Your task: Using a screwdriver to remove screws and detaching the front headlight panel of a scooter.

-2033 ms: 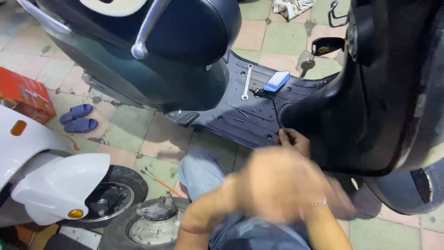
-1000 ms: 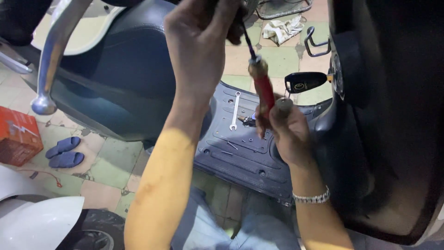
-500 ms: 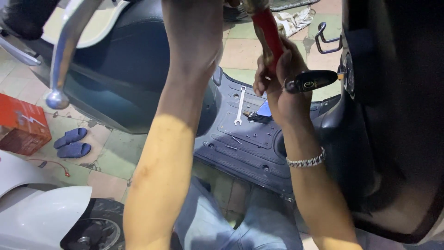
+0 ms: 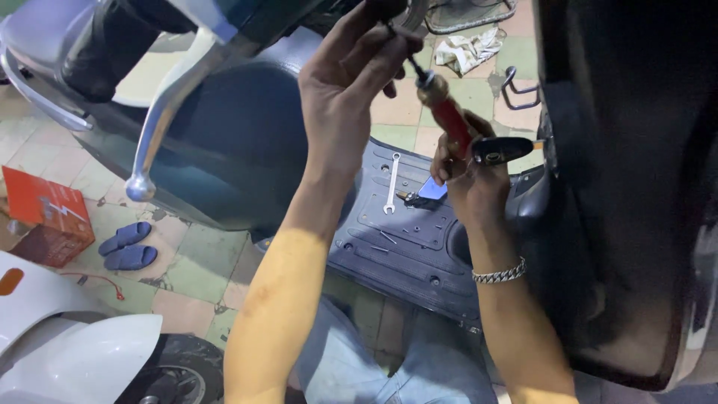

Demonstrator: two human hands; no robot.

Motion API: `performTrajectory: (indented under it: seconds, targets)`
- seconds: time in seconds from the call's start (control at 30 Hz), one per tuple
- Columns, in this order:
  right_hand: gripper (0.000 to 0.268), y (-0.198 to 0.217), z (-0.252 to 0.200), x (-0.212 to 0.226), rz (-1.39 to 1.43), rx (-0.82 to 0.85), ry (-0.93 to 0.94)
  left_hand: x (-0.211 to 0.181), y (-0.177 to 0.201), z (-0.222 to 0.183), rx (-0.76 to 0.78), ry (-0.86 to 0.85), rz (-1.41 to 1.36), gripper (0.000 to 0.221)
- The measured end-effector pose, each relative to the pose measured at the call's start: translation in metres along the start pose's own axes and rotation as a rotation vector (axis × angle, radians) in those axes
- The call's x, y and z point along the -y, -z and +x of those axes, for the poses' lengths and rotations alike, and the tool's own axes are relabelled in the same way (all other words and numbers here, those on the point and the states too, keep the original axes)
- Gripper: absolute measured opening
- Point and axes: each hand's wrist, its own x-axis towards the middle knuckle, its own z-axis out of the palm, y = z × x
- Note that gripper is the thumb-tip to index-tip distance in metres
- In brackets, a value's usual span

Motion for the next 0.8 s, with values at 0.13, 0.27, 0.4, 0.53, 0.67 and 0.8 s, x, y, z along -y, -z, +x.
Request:
performTrajectory:
  seconds: [0.13, 0.27, 0.4, 0.53, 0.67, 0.8]
  targets:
    - [0.038, 0.005, 0.004, -0.001, 0.048, 0.066, 0.026, 0.007, -0.001, 0.005, -0.014, -0.009, 0.011, 0.033]
    - [0.048, -0.007, 0.010, 0.005, 0.038, 0.058, 0.026, 0.014, -0.014, 0.028, 0.104, -0.155, -0.029, 0.017]
    - [0.048, -0.016, 0.013, 0.012, 0.007, -0.036, 0.019, 0.027, -0.011, 0.034, 0.116, -0.180, -0.007, 0.018]
    - [0.037, -0.014, 0.008, 0.017, 0.073, 0.083, 0.050, 0.021, -0.019, 0.021, 0.070, -0.094, 0.070, 0.026]
    - [0.036, -0.023, 0.010, 0.018, 0.074, 0.075, 0.038, 0.007, -0.030, 0.025, 0.076, -0.122, 0.083, 0.011]
    - [0.042, -0.048, 0.027, 0.033, -0.023, 0.046, -0.009, 0.016, -0.019, 0.036, 0.029, -0.198, 0.157, 0.013]
